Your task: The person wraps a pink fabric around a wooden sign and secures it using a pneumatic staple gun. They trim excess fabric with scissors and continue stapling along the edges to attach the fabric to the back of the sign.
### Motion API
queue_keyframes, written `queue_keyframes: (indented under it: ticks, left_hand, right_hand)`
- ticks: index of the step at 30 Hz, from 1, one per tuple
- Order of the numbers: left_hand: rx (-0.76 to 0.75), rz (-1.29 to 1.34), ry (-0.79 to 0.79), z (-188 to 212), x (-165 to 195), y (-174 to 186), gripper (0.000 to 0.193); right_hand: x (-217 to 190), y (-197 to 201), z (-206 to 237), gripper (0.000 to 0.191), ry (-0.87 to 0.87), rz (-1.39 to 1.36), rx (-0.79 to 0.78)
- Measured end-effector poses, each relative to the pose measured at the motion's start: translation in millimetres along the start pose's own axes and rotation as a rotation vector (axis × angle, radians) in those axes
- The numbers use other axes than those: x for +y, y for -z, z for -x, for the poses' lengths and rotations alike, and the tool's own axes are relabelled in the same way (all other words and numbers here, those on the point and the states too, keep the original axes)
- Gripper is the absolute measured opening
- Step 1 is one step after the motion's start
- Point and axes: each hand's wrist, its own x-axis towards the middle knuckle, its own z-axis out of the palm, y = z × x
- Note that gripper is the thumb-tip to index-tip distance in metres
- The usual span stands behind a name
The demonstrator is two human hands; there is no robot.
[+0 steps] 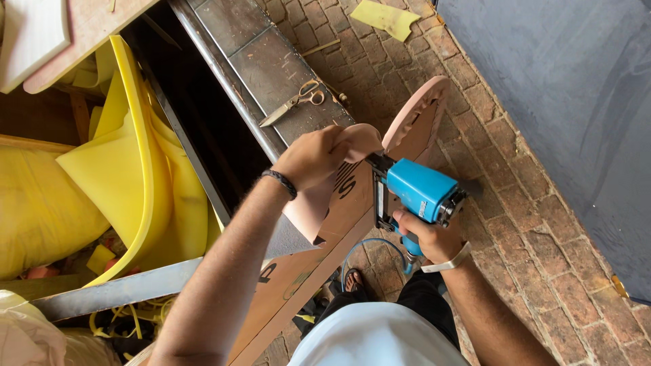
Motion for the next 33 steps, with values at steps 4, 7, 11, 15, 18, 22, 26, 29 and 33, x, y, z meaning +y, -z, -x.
queue_keyframes:
  ticks: [4,7,11,15,18,22,26,29,33]
  left_hand:
    - [-0.109,0.034,-0.09,-1.6,-9.6,5.3,0.029]
    - [-0.151,0.04,-0.171,-1.6,-12.0,8.4,0.035]
    - [-0.201,0.008,-0.19,-1.0,-13.0,11.3,0.039]
    - [-0.263,-0.027,-0.159,-0.7,-12.3,14.3,0.041]
    - [-0.315,-0.003,-0.147,0.9,-9.4,18.7,0.048]
    - [-0.367,-0.022,-0.13,1.0,-3.4,24.3,0.051]
    - [-0.374,-0.019,-0.112,-1.1,-0.7,24.0,0.054]
    - [-0.379,-0.012,-0.112,-1.9,-3.2,22.1,0.054]
    - [-0.37,-0.014,-0.118,-0.6,-9.1,21.9,0.055]
  right_hand:
    - [2.1,-7.7,-11.3,0.006,0.005,0.128,-0.068]
    - [6.2,-18.6,-16.1,0.009,-0.031,0.075,-0.12]
    - [9.7,-28.1,-12.9,0.011,-0.031,0.025,-0.159]
    - [11.6,-29.0,-11.8,0.02,-0.021,0.043,-0.172]
    - [14.5,-23.4,-12.4,0.013,-0.03,0.145,-0.172]
    - [20.6,-10.7,-12.7,0.015,-0.004,0.163,-0.135]
    - [26.1,-6.4,-16.0,0.009,0.014,0.116,-0.116]
    - [28.6,-15.3,-15.5,0.01,0.015,0.115,-0.158]
    - [28.8,-26.6,-9.9,0.015,-0.017,-0.005,-0.169]
